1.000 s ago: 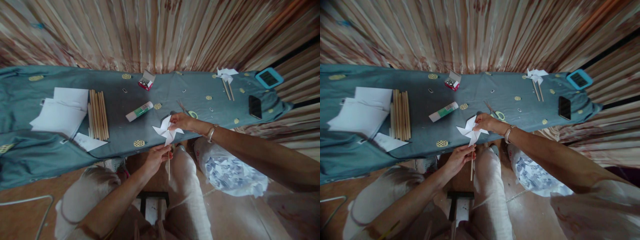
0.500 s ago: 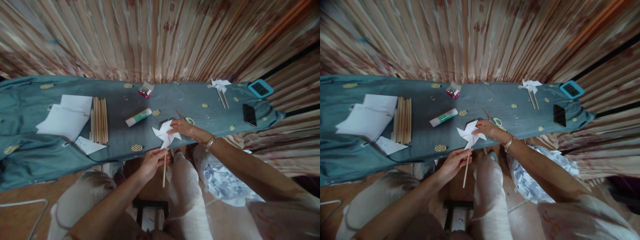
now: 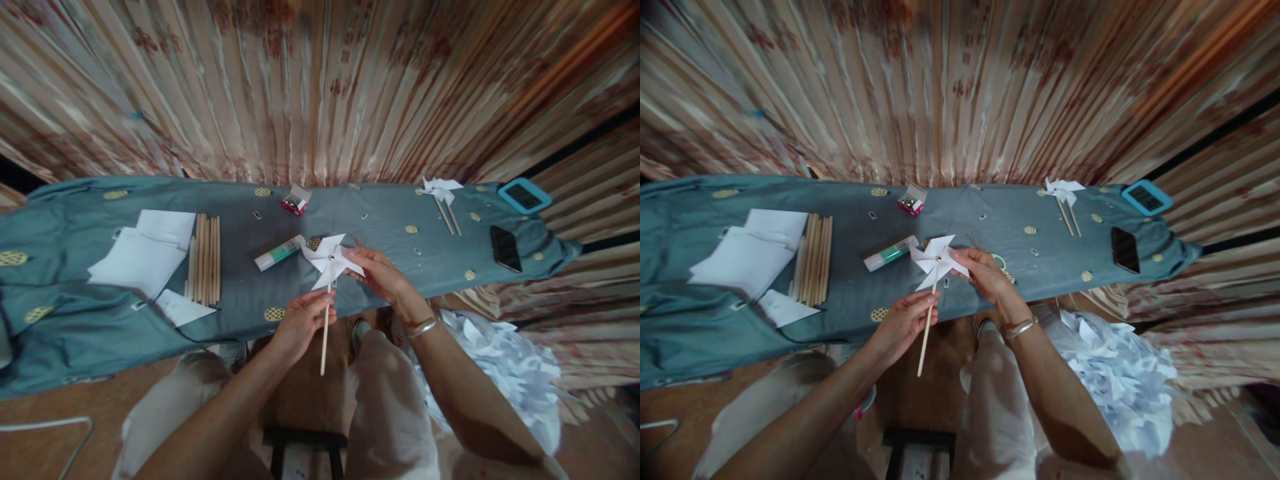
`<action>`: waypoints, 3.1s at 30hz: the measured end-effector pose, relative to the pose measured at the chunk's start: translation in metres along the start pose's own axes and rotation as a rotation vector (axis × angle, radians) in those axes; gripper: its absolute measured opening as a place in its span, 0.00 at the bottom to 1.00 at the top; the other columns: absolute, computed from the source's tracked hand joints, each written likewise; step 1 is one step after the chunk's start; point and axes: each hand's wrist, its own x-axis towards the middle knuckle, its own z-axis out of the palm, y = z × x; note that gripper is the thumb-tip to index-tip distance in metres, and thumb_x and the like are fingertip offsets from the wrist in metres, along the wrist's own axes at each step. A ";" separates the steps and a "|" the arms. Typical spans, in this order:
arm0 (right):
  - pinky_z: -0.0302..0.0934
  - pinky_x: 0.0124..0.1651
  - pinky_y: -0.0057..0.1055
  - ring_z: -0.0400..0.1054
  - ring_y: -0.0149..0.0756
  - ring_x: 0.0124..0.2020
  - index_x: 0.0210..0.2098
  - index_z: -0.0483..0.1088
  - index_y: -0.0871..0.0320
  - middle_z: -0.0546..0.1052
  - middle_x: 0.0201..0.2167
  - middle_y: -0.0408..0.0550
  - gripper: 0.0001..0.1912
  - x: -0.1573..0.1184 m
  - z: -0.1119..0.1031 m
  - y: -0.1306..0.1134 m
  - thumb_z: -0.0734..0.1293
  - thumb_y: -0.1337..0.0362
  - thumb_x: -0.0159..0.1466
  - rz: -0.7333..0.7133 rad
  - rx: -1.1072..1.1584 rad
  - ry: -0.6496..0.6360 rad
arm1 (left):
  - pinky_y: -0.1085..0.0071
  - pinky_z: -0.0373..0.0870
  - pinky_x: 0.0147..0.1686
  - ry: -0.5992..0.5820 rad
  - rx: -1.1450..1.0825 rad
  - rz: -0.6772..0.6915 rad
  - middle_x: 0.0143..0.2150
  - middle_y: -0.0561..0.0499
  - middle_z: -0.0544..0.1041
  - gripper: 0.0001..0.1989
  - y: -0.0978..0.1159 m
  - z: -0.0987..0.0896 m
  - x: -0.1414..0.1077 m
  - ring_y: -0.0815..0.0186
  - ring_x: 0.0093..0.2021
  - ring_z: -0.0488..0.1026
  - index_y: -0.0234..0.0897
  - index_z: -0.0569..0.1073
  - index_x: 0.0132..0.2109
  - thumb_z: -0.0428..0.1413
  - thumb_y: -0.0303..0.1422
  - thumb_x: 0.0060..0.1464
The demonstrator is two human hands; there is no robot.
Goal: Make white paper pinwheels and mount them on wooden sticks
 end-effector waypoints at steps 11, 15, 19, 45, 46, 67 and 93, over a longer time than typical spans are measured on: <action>0.68 0.34 0.31 0.73 0.38 0.35 0.29 0.72 0.52 0.80 0.34 0.45 0.21 0.017 0.016 0.008 0.76 0.44 0.45 -0.255 0.216 0.159 | 0.74 0.73 0.30 0.057 0.050 0.161 0.27 0.50 0.79 0.18 0.022 0.003 0.020 0.71 0.26 0.73 0.31 0.81 0.32 0.73 0.35 0.31; 0.65 0.33 0.31 0.72 0.35 0.31 0.29 0.73 0.53 0.80 0.33 0.45 0.21 0.015 0.013 0.011 0.75 0.44 0.46 -0.296 0.198 0.170 | 0.74 0.71 0.30 0.072 0.068 0.202 0.27 0.49 0.79 0.17 0.023 0.006 0.030 0.72 0.26 0.72 0.31 0.81 0.31 0.73 0.34 0.31; 0.64 0.36 0.32 0.71 0.34 0.30 0.31 0.74 0.53 0.79 0.29 0.44 0.20 0.010 0.008 0.012 0.73 0.44 0.50 -0.318 0.123 0.153 | 0.75 0.68 0.30 0.106 0.113 0.245 0.26 0.49 0.79 0.16 0.023 0.009 0.041 0.72 0.26 0.71 0.31 0.81 0.31 0.72 0.33 0.31; 0.57 0.31 0.27 0.64 0.28 0.25 0.27 0.76 0.57 0.75 0.23 0.40 0.22 0.002 -0.026 0.009 0.75 0.44 0.46 -0.266 0.032 0.196 | 0.79 0.67 0.30 0.092 0.168 0.090 0.27 0.52 0.80 0.20 0.003 0.013 0.025 0.75 0.26 0.70 0.35 0.82 0.30 0.74 0.39 0.25; 0.58 0.32 0.27 0.66 0.28 0.26 0.28 0.76 0.57 0.76 0.23 0.41 0.22 0.001 -0.029 0.009 0.76 0.45 0.46 -0.258 0.018 0.202 | 0.79 0.67 0.30 0.088 0.154 0.061 0.27 0.52 0.80 0.20 0.001 0.011 0.020 0.75 0.27 0.70 0.35 0.82 0.30 0.74 0.39 0.25; 0.55 0.26 0.26 0.62 0.28 0.23 0.29 0.75 0.60 0.74 0.23 0.42 0.23 -0.011 -0.019 0.033 0.74 0.46 0.46 -0.007 -0.469 -0.079 | 0.77 0.62 0.29 0.088 0.160 -0.139 0.25 0.53 0.77 0.22 -0.046 -0.027 -0.002 0.75 0.25 0.67 0.35 0.83 0.31 0.74 0.42 0.25; 0.45 0.20 0.23 0.55 0.23 0.17 0.19 0.71 0.60 0.65 0.12 0.36 0.13 0.017 -0.009 0.011 0.73 0.57 0.46 0.111 -0.812 -0.235 | 0.73 0.67 0.35 -0.060 0.138 -0.192 0.29 0.48 0.79 0.19 -0.048 -0.025 -0.002 0.69 0.30 0.73 0.33 0.82 0.33 0.72 0.41 0.34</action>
